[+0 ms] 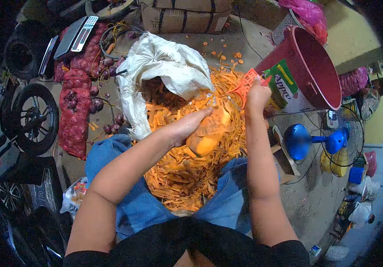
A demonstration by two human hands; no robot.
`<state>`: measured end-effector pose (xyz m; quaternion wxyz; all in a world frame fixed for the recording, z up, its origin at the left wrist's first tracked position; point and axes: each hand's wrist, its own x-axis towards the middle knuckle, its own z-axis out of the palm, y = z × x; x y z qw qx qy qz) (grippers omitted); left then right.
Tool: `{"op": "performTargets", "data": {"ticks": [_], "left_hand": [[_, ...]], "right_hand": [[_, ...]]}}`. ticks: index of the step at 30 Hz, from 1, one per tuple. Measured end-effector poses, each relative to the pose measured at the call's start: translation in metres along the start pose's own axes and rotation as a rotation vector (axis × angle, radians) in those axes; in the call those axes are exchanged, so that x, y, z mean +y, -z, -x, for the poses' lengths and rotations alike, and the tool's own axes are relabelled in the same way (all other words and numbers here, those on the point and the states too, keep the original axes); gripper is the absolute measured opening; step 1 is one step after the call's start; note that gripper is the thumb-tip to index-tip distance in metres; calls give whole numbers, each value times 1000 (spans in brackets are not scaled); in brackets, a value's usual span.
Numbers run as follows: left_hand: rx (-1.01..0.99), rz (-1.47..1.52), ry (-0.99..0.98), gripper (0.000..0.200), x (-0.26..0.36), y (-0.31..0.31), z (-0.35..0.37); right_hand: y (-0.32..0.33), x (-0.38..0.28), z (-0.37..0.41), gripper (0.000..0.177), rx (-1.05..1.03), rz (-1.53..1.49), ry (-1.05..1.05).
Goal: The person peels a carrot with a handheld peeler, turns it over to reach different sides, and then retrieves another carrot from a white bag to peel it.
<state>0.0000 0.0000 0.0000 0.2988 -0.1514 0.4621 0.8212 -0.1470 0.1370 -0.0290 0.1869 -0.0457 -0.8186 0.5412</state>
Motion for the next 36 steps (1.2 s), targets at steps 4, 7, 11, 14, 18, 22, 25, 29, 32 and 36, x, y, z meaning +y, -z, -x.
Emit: {"op": "performTargets", "data": {"ticks": [4, 7, 11, 14, 18, 22, 25, 29, 32, 36], "left_hand": [[-22, 294, 51, 43, 5, 8, -3], [-23, 373, -1, 40, 8, 20, -6], [70, 348, -46, 38, 7, 25, -8], [89, 403, -67, 39, 6, 24, -10], [-1, 437, -98, 39, -1, 23, -22], [136, 329, -143, 36, 1, 7, -15], [21, 285, -97, 35, -12, 7, -21], [10, 341, -17, 37, -9, 9, -17], [-25, 317, 6, 37, 0, -2, 0], [34, 377, -5, 37, -1, 8, 4]], "right_hand": [[8, -23, 8, 19, -94, -117, -166], [-1, -43, 29, 17, -97, -396, -77], [-1, -54, 40, 16, -200, -696, -286], [1, -65, 56, 17, -246, -649, -274], [1, -72, 85, 19, -326, -404, 12], [-4, -63, 83, 20, -338, -324, 98], [-10, -51, 60, 21, -239, -294, -12], [-16, -22, 34, 23, -182, -29, -239], [-14, 0, 8, 22, 84, 28, -200], [-7, -20, 12, 21, 33, -165, -313]]}}
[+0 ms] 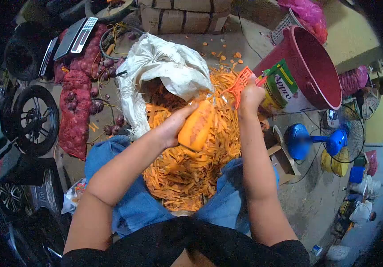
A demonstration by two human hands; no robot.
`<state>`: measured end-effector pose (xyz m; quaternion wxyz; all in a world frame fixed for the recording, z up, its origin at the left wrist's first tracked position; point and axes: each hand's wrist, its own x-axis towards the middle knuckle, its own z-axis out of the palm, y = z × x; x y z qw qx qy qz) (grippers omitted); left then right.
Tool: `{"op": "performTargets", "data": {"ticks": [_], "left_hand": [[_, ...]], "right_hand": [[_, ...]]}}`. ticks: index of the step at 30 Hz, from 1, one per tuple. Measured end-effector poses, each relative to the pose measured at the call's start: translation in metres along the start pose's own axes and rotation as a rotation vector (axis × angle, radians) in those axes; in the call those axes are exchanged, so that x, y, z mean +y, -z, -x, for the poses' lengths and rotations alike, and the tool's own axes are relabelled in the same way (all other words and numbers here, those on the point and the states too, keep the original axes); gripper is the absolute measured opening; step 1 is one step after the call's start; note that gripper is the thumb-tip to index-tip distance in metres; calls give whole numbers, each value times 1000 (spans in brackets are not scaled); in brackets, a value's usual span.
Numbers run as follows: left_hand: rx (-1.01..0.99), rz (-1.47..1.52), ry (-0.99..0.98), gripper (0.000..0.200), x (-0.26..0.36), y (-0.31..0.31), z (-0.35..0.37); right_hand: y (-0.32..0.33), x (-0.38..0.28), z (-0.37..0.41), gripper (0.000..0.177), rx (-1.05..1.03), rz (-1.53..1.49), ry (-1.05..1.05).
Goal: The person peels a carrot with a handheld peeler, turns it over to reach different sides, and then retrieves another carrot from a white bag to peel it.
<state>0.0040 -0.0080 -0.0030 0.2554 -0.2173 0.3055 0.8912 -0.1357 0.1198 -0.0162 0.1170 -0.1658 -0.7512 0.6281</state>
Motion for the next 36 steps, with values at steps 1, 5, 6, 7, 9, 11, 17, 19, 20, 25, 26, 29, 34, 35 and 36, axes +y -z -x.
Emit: {"op": "performTargets", "data": {"ticks": [1, 5, 6, 7, 9, 11, 17, 19, 20, 25, 26, 29, 34, 35, 36], "left_hand": [[43, 47, -1, 35, 3, 5, 0], [7, 82, -73, 36, 11, 12, -6], [6, 84, -74, 36, 11, 11, -6], [27, 64, -119, 37, 11, 8, -5], [72, 23, -207, 38, 8, 4, -2], [31, 12, -164, 38, 5, 6, -3], [59, -149, -2, 37, 1, -12, 7], [89, -130, -19, 37, 2, -12, 8], [54, -91, -15, 37, 3, -7, 4], [-59, 115, -87, 39, 5, 12, -13], [18, 138, -132, 39, 5, 5, -13], [108, 110, -178, 38, -1, 5, -12], [63, -128, -23, 38, -2, -6, -3], [38, -52, -83, 38, -3, -8, -3], [59, -61, -54, 39, -2, -3, -7]], "right_hand": [[-2, -2, 7, 21, -48, -24, 37], [0, -31, 60, 20, -262, -80, 67], [0, -34, 75, 20, -387, -145, 152], [-1, -34, 86, 21, -513, -211, 235], [-3, -30, 95, 21, -491, -182, 330], [-3, -27, 91, 21, -465, -152, 428], [1, 5, -1, 21, -78, 126, 127], [1, -2, -1, 21, 32, 170, 129], [2, -6, 1, 21, -16, -18, 89], [1, -32, 71, 21, -310, -257, 159], [0, -29, 84, 22, -381, -190, 322], [-1, -22, 85, 23, -416, -80, 442], [0, -13, 36, 24, -248, -27, 202], [0, -10, 30, 24, -193, 70, 191], [-1, -9, 27, 23, -140, 164, 182]]}}
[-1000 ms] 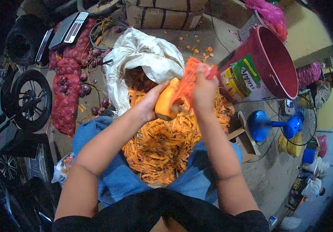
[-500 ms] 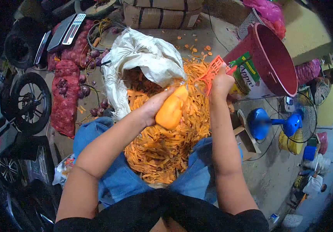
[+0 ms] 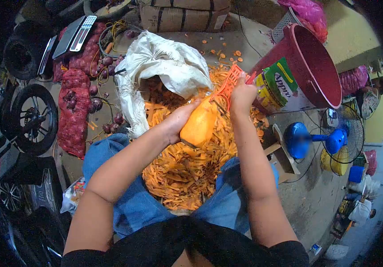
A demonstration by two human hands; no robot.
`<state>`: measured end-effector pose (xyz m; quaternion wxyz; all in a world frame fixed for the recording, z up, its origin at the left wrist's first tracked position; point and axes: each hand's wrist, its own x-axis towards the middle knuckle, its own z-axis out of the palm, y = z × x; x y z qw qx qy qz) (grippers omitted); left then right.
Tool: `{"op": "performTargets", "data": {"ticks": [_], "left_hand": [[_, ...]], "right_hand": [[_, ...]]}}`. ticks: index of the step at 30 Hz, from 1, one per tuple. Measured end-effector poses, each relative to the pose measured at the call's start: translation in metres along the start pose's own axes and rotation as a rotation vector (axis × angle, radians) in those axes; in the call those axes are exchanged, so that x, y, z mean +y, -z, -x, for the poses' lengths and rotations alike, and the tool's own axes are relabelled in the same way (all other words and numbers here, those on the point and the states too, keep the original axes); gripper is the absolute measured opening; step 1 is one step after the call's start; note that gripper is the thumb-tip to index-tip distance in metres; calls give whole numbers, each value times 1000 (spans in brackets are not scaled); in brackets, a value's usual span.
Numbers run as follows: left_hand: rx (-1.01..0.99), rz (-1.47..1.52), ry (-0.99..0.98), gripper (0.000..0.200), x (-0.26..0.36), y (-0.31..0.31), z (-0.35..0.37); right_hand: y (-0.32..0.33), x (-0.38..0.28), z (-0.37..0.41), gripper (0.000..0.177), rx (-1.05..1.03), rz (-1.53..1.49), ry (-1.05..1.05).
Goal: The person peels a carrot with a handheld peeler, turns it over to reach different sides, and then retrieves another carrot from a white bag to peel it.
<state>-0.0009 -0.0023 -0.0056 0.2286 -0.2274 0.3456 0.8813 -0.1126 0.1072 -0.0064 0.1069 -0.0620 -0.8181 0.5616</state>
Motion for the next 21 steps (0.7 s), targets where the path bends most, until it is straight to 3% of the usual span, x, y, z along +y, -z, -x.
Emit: {"op": "performTargets", "data": {"ticks": [4, 6, 7, 9, 11, 13, 16, 17, 18, 19, 21], "left_hand": [[-96, 35, 45, 38, 3, 10, 0], [-309, -28, 87, 38, 4, 11, 5], [-309, -32, 86, 38, 2, 7, 9], [-84, -71, 80, 42, -3, -1, 19], [-16, -68, 57, 40, 5, 8, 10], [142, 149, 22, 39, 7, 19, -3], [86, 177, -28, 35, 6, 19, -5], [17, 203, -58, 35, 4, 20, -8], [97, 257, -109, 37, 3, 12, -8], [98, 257, -109, 37, 0, 11, -7], [143, -1, -134, 37, -8, 11, -5]], "right_hand": [[-3, 6, -6, 32, 32, -98, -100], [-9, 36, -25, 34, 222, -60, 67], [-3, 41, -35, 34, 224, -63, 67], [7, 49, -50, 21, 234, -172, -262], [11, 22, -32, 21, 161, -60, -222], [2, -5, 0, 22, -59, -533, -175], [-7, -21, 39, 23, -203, -481, -161], [-9, -23, 53, 22, -265, -405, 26], [-10, -24, 59, 21, -325, -327, 213], [-11, -24, 59, 21, -325, -327, 212], [-12, -22, 59, 20, -303, -176, 256]]}}
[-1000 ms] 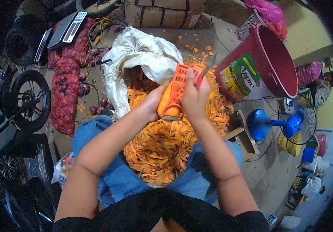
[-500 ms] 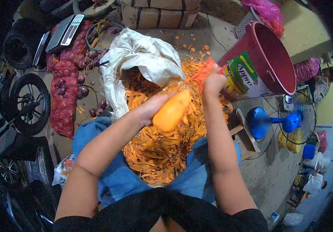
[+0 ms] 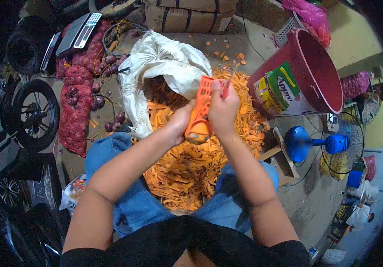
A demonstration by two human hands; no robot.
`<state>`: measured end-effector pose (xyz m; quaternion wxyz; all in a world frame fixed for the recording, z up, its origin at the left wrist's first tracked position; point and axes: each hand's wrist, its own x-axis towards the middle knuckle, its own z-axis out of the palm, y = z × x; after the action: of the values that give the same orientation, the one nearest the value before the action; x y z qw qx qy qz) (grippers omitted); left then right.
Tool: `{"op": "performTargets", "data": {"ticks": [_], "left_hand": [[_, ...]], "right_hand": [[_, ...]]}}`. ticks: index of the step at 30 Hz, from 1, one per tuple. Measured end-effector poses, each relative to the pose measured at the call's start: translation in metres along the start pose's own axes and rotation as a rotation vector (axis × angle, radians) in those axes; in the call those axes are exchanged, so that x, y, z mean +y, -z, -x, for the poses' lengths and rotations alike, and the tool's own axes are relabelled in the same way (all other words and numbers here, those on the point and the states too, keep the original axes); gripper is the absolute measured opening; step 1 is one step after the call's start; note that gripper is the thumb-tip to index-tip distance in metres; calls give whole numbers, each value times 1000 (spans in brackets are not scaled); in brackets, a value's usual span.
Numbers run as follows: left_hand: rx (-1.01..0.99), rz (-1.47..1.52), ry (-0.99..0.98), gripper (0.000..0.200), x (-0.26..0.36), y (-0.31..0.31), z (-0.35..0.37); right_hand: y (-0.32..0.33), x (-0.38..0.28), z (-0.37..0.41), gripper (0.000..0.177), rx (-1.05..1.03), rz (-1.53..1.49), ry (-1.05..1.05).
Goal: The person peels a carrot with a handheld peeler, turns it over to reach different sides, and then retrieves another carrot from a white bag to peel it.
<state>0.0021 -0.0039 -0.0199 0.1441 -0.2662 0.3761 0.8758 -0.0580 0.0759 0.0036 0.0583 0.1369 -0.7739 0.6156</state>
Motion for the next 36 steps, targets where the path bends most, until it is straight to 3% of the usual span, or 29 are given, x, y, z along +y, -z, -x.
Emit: {"op": "performTargets", "data": {"ticks": [1, 3, 4, 5, 6, 8, 10, 12, 14, 16, 17, 20, 21, 24, 26, 29, 30, 32, 34, 36], "left_hand": [[-124, -60, 85, 38, 0, 2, 1], [-148, -159, 135, 38, -7, -4, 7], [-168, -257, 183, 39, -11, -9, 13], [-154, -415, -84, 40, -11, -21, 27], [-154, -422, -81, 40, -9, -21, 27], [-164, -186, 125, 36, 0, -18, 25], [-115, -153, 171, 37, 12, -10, 19], [-24, -10, 151, 39, 12, 1, 6], [-35, 89, 117, 39, 13, 0, 4], [-2, 178, 59, 33, 15, -5, 5], [-31, 69, -23, 34, 10, 2, 1], [-9, -155, 81, 38, 5, -12, 18], [-138, -233, 7, 38, -2, -8, 10], [-141, -193, 142, 37, 5, -14, 22], [-164, -266, 156, 37, 4, -11, 21], [-57, -92, 183, 37, 8, -1, 12], [-53, -85, 181, 37, 9, 2, 7], [-35, 110, 131, 35, 9, 9, -3], [-65, 121, 116, 34, 9, 8, -5], [-86, 137, -1, 35, 6, 6, -4]], "right_hand": [[5, 10, -6, 21, 49, 74, -34], [22, 27, -35, 22, 217, 42, -42], [33, 45, -49, 21, 313, 174, -40], [43, 63, -59, 21, 405, 305, -40], [50, 73, -64, 21, 410, 301, -44], [55, 82, -72, 21, 466, 172, -323], [48, 48, -62, 22, 430, 125, -252], [34, 17, -46, 22, 279, -163, -258], [20, -6, -21, 21, 82, -183, -128], [6, -15, 5, 19, 17, -113, -58], [3, -16, 12, 18, -49, -42, 13], [7, 7, -5, 17, 16, 45, -51], [11, 15, -16, 19, 92, -29, -90], [36, 36, -49, 22, 265, 103, -93], [50, 76, -65, 23, 358, 212, -322], [41, 56, -63, 24, 410, 123, -311], [36, 40, -57, 24, 402, 124, -311], [24, 3, -33, 24, 182, -73, -252], [9, -10, -9, 23, 34, -219, -101], [0, -12, 6, 21, 32, -84, 12]]}}
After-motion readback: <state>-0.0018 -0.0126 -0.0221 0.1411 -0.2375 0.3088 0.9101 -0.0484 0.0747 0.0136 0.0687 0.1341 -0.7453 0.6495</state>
